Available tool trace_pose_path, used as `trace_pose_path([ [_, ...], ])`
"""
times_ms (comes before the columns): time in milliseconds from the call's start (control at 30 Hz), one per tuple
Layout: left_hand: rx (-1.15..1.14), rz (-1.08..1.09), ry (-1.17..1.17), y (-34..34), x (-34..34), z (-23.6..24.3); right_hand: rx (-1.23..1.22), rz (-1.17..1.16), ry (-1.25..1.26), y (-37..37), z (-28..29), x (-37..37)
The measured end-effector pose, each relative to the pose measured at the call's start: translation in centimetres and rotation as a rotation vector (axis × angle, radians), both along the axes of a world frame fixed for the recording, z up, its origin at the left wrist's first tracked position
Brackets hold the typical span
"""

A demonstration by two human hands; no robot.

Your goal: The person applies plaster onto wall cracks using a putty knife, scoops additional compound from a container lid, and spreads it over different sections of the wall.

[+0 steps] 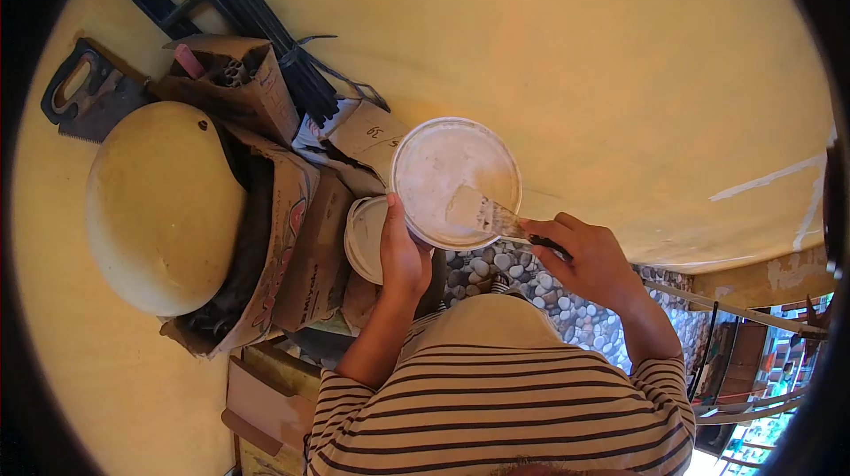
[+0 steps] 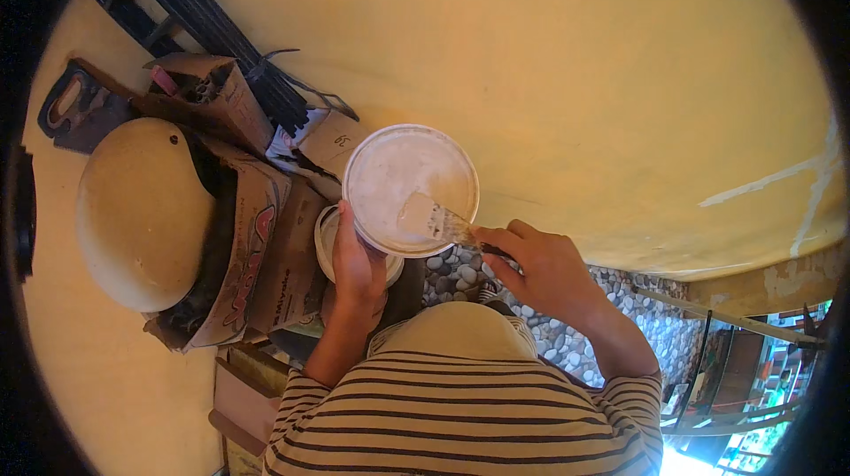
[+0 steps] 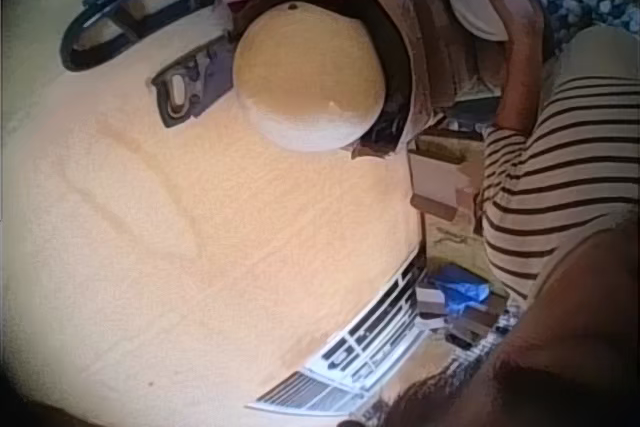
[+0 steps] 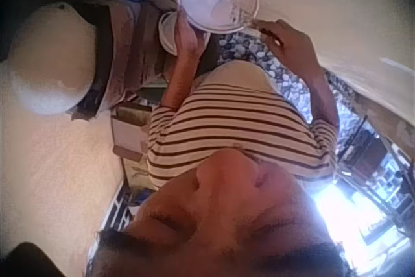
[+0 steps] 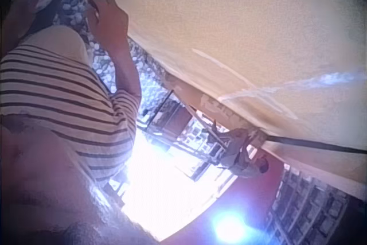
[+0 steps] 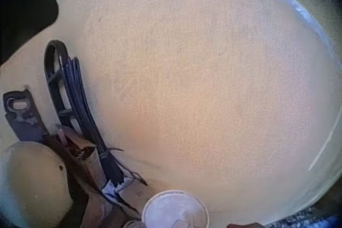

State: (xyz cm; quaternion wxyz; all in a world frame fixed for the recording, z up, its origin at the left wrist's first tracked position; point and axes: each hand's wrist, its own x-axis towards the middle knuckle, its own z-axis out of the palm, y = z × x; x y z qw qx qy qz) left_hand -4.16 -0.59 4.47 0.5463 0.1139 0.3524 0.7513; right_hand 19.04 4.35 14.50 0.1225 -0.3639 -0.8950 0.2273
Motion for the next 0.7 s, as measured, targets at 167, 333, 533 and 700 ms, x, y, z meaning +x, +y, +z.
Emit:
trace_pose_path([
  [167, -0.002, -0.028, 0.007, 0.1, 0.7, -0.7, 0.015, -0.003, 0.032, -0.9, -1.2, -2.2],
  [333, -0.014, -0.049, -0.045, -0.4, 1.6, -0.8, 0.026, -0.024, 0.041, -2.4, -1.9, -3.7],
  [533, -0.064, -0.006, 0.004, -0.9, 2.3, -0.8, 0.08, -0.059, 0.128, -1.9, -2.1, -4.5],
  [700, -0.003, 0.068, 0.002, -0.4, 1.6, -1.2, 0.087, -0.083, 0.183, -0.8, -1.7, -4.1],
])
